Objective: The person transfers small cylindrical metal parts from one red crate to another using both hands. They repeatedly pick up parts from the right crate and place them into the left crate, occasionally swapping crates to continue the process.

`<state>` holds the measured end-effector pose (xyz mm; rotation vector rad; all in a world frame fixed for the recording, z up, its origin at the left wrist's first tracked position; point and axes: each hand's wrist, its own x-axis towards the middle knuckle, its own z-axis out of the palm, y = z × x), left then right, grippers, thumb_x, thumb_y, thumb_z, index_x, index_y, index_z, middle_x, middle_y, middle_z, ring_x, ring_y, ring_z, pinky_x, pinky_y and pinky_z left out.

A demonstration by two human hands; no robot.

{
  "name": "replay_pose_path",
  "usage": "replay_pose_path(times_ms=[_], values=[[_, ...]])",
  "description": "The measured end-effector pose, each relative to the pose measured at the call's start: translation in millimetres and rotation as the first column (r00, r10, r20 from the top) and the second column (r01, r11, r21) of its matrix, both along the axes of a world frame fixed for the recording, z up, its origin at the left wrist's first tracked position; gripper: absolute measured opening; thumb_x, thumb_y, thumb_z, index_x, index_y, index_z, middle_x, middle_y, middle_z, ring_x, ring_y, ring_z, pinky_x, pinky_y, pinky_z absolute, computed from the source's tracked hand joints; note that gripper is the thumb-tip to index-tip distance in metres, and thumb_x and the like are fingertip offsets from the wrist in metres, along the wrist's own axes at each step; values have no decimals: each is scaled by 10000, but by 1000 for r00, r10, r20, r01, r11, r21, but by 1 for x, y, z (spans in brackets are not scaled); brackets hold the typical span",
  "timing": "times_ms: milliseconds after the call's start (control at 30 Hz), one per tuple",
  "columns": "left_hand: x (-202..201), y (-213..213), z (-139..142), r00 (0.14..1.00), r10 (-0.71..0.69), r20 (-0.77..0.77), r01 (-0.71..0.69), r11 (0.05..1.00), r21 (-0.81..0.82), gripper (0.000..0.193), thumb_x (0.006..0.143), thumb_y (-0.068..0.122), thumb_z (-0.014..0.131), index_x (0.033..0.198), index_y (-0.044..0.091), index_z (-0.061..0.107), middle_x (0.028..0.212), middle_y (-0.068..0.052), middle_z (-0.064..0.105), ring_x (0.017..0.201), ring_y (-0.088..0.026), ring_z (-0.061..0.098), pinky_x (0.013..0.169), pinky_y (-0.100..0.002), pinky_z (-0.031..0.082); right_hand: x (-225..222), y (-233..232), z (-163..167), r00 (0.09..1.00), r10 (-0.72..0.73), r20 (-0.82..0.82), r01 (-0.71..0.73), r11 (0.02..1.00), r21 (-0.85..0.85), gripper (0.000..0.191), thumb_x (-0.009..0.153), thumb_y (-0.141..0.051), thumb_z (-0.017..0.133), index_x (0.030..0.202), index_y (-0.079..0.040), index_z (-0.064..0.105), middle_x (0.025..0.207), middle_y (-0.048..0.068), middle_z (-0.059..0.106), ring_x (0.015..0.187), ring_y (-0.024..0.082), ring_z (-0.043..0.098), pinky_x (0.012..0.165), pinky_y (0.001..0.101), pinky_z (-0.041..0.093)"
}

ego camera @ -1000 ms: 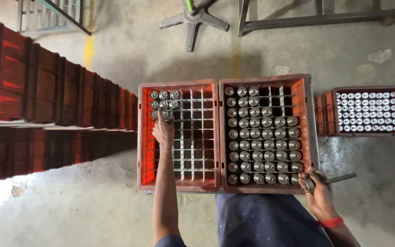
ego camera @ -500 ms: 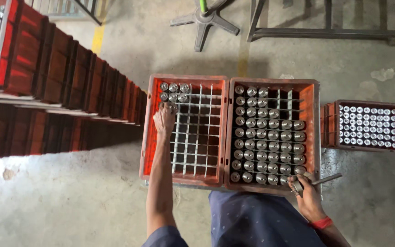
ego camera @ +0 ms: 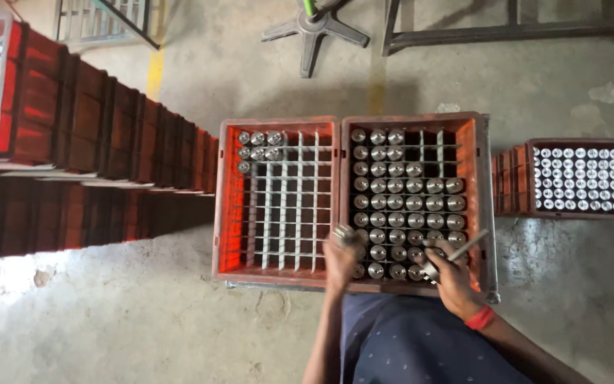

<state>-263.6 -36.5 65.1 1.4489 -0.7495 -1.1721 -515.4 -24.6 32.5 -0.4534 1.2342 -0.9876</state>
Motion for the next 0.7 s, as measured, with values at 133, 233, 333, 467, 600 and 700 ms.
replay_pose_path(times_ms=[133,233,333,467,600,700], values=[[-61,39,11,901,-246,357,207,968,143,212,796,81,779,975,9,690,812,-157,745,706,-232,728,668,-381,577,26,-21,38,981,138,-134,-165,962,-219,129,1042,-88,580,1117,-21,660,912,63,684,869,152,668,778,296,552],[-84,48,20,860,-370,351,328,928,174,270,772,97,764,1025,28,697,859,-170,756,789,-282,760,718,-403,582,35,-30,53,995,57,81,-44,988,-150,135,1004,-71,592,1130,-38,628,871,54,650,839,152,664,773,297,558],[-94,44,18,795,-514,322,440,854,277,343,762,149,797,1080,41,727,916,-190,765,868,-330,760,777,-422,578,28,-22,56,989,144,26,-137,971,-194,115,1011,-72,581,1106,-26,627,861,37,629,819,137,640,737,296,536],[-103,40,7,685,-667,291,577,742,342,436,744,239,820,1104,24,699,972,-201,764,932,-339,751,831,-428,584,3,-7,42,964,260,50,-238,935,-264,129,1031,-80,563,1118,-17,633,839,53,637,827,133,639,762,284,545],[-107,28,-9,675,-736,58,722,675,152,506,770,342,781,1154,22,701,1009,-194,782,946,-331,767,837,-427,585,-26,-15,6,993,53,102,-49,998,-44,83,1028,-61,575,1078,4,588,866,77,649,864,190,671,768,325,557],[-102,-7,-26,577,-750,323,663,661,351,617,797,393,823,1264,34,641,994,-234,749,909,-351,748,781,-459,591,-67,-31,-19,871,22,-491,-285,836,-468,356,866,89,542,1206,-9,577,1040,83,676,981,211,674,927,331,547]])
